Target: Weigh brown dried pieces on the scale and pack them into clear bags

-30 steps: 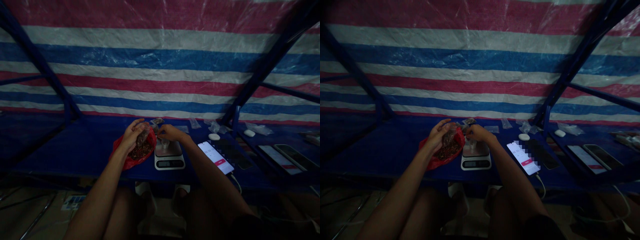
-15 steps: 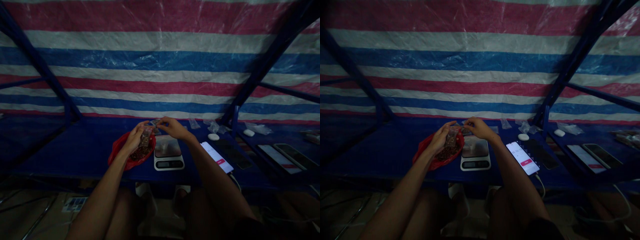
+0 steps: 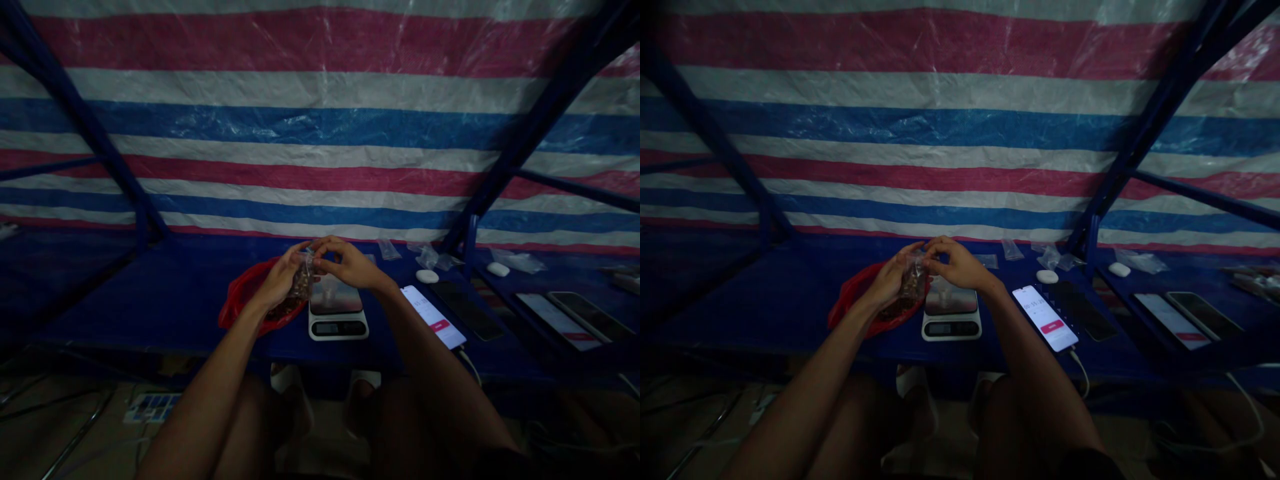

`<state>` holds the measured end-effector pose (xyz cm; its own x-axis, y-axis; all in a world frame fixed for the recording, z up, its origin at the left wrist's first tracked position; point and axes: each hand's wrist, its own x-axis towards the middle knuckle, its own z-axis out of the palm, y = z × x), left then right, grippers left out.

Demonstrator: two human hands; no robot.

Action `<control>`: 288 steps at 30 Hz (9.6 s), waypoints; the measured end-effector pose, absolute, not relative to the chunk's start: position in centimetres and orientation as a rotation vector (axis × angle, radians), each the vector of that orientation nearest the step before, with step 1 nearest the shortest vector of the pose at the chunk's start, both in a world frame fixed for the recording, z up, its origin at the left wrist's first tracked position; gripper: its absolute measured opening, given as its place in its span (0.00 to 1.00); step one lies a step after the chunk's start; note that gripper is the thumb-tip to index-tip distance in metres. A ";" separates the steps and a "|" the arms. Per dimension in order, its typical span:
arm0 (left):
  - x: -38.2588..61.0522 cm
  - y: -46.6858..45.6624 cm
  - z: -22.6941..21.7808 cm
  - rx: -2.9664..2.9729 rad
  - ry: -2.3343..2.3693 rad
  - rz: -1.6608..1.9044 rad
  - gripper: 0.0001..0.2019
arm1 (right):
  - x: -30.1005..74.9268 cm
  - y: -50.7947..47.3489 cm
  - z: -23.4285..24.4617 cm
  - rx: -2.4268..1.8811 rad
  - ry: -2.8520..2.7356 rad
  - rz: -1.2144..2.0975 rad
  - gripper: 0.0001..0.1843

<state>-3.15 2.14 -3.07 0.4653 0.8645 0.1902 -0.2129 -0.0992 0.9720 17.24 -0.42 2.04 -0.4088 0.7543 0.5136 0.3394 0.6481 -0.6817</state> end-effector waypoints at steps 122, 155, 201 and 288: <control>-9.7 3.9 -4.7 2.457 1.300 0.319 0.12 | 16.2 -2.1 -0.2 -1.398 -2.050 0.280 0.11; -6.4 3.4 -0.2 2.303 1.032 0.568 0.10 | 20.6 -2.3 -1.1 -1.342 -1.774 0.539 0.11; 3.4 4.5 -0.2 2.179 0.700 0.527 0.17 | 23.2 -2.5 -2.0 -1.278 -1.673 0.593 0.10; -5.8 3.3 -2.8 2.457 1.127 0.099 0.16 | 21.1 -2.0 -2.1 -1.329 -1.993 0.369 0.06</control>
<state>-5.84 3.29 -2.82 0.6665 0.7369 -0.1130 0.7061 -0.5753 0.4128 21.08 -1.97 -2.11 -0.2260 0.8906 0.3946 0.6901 0.4323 -0.5804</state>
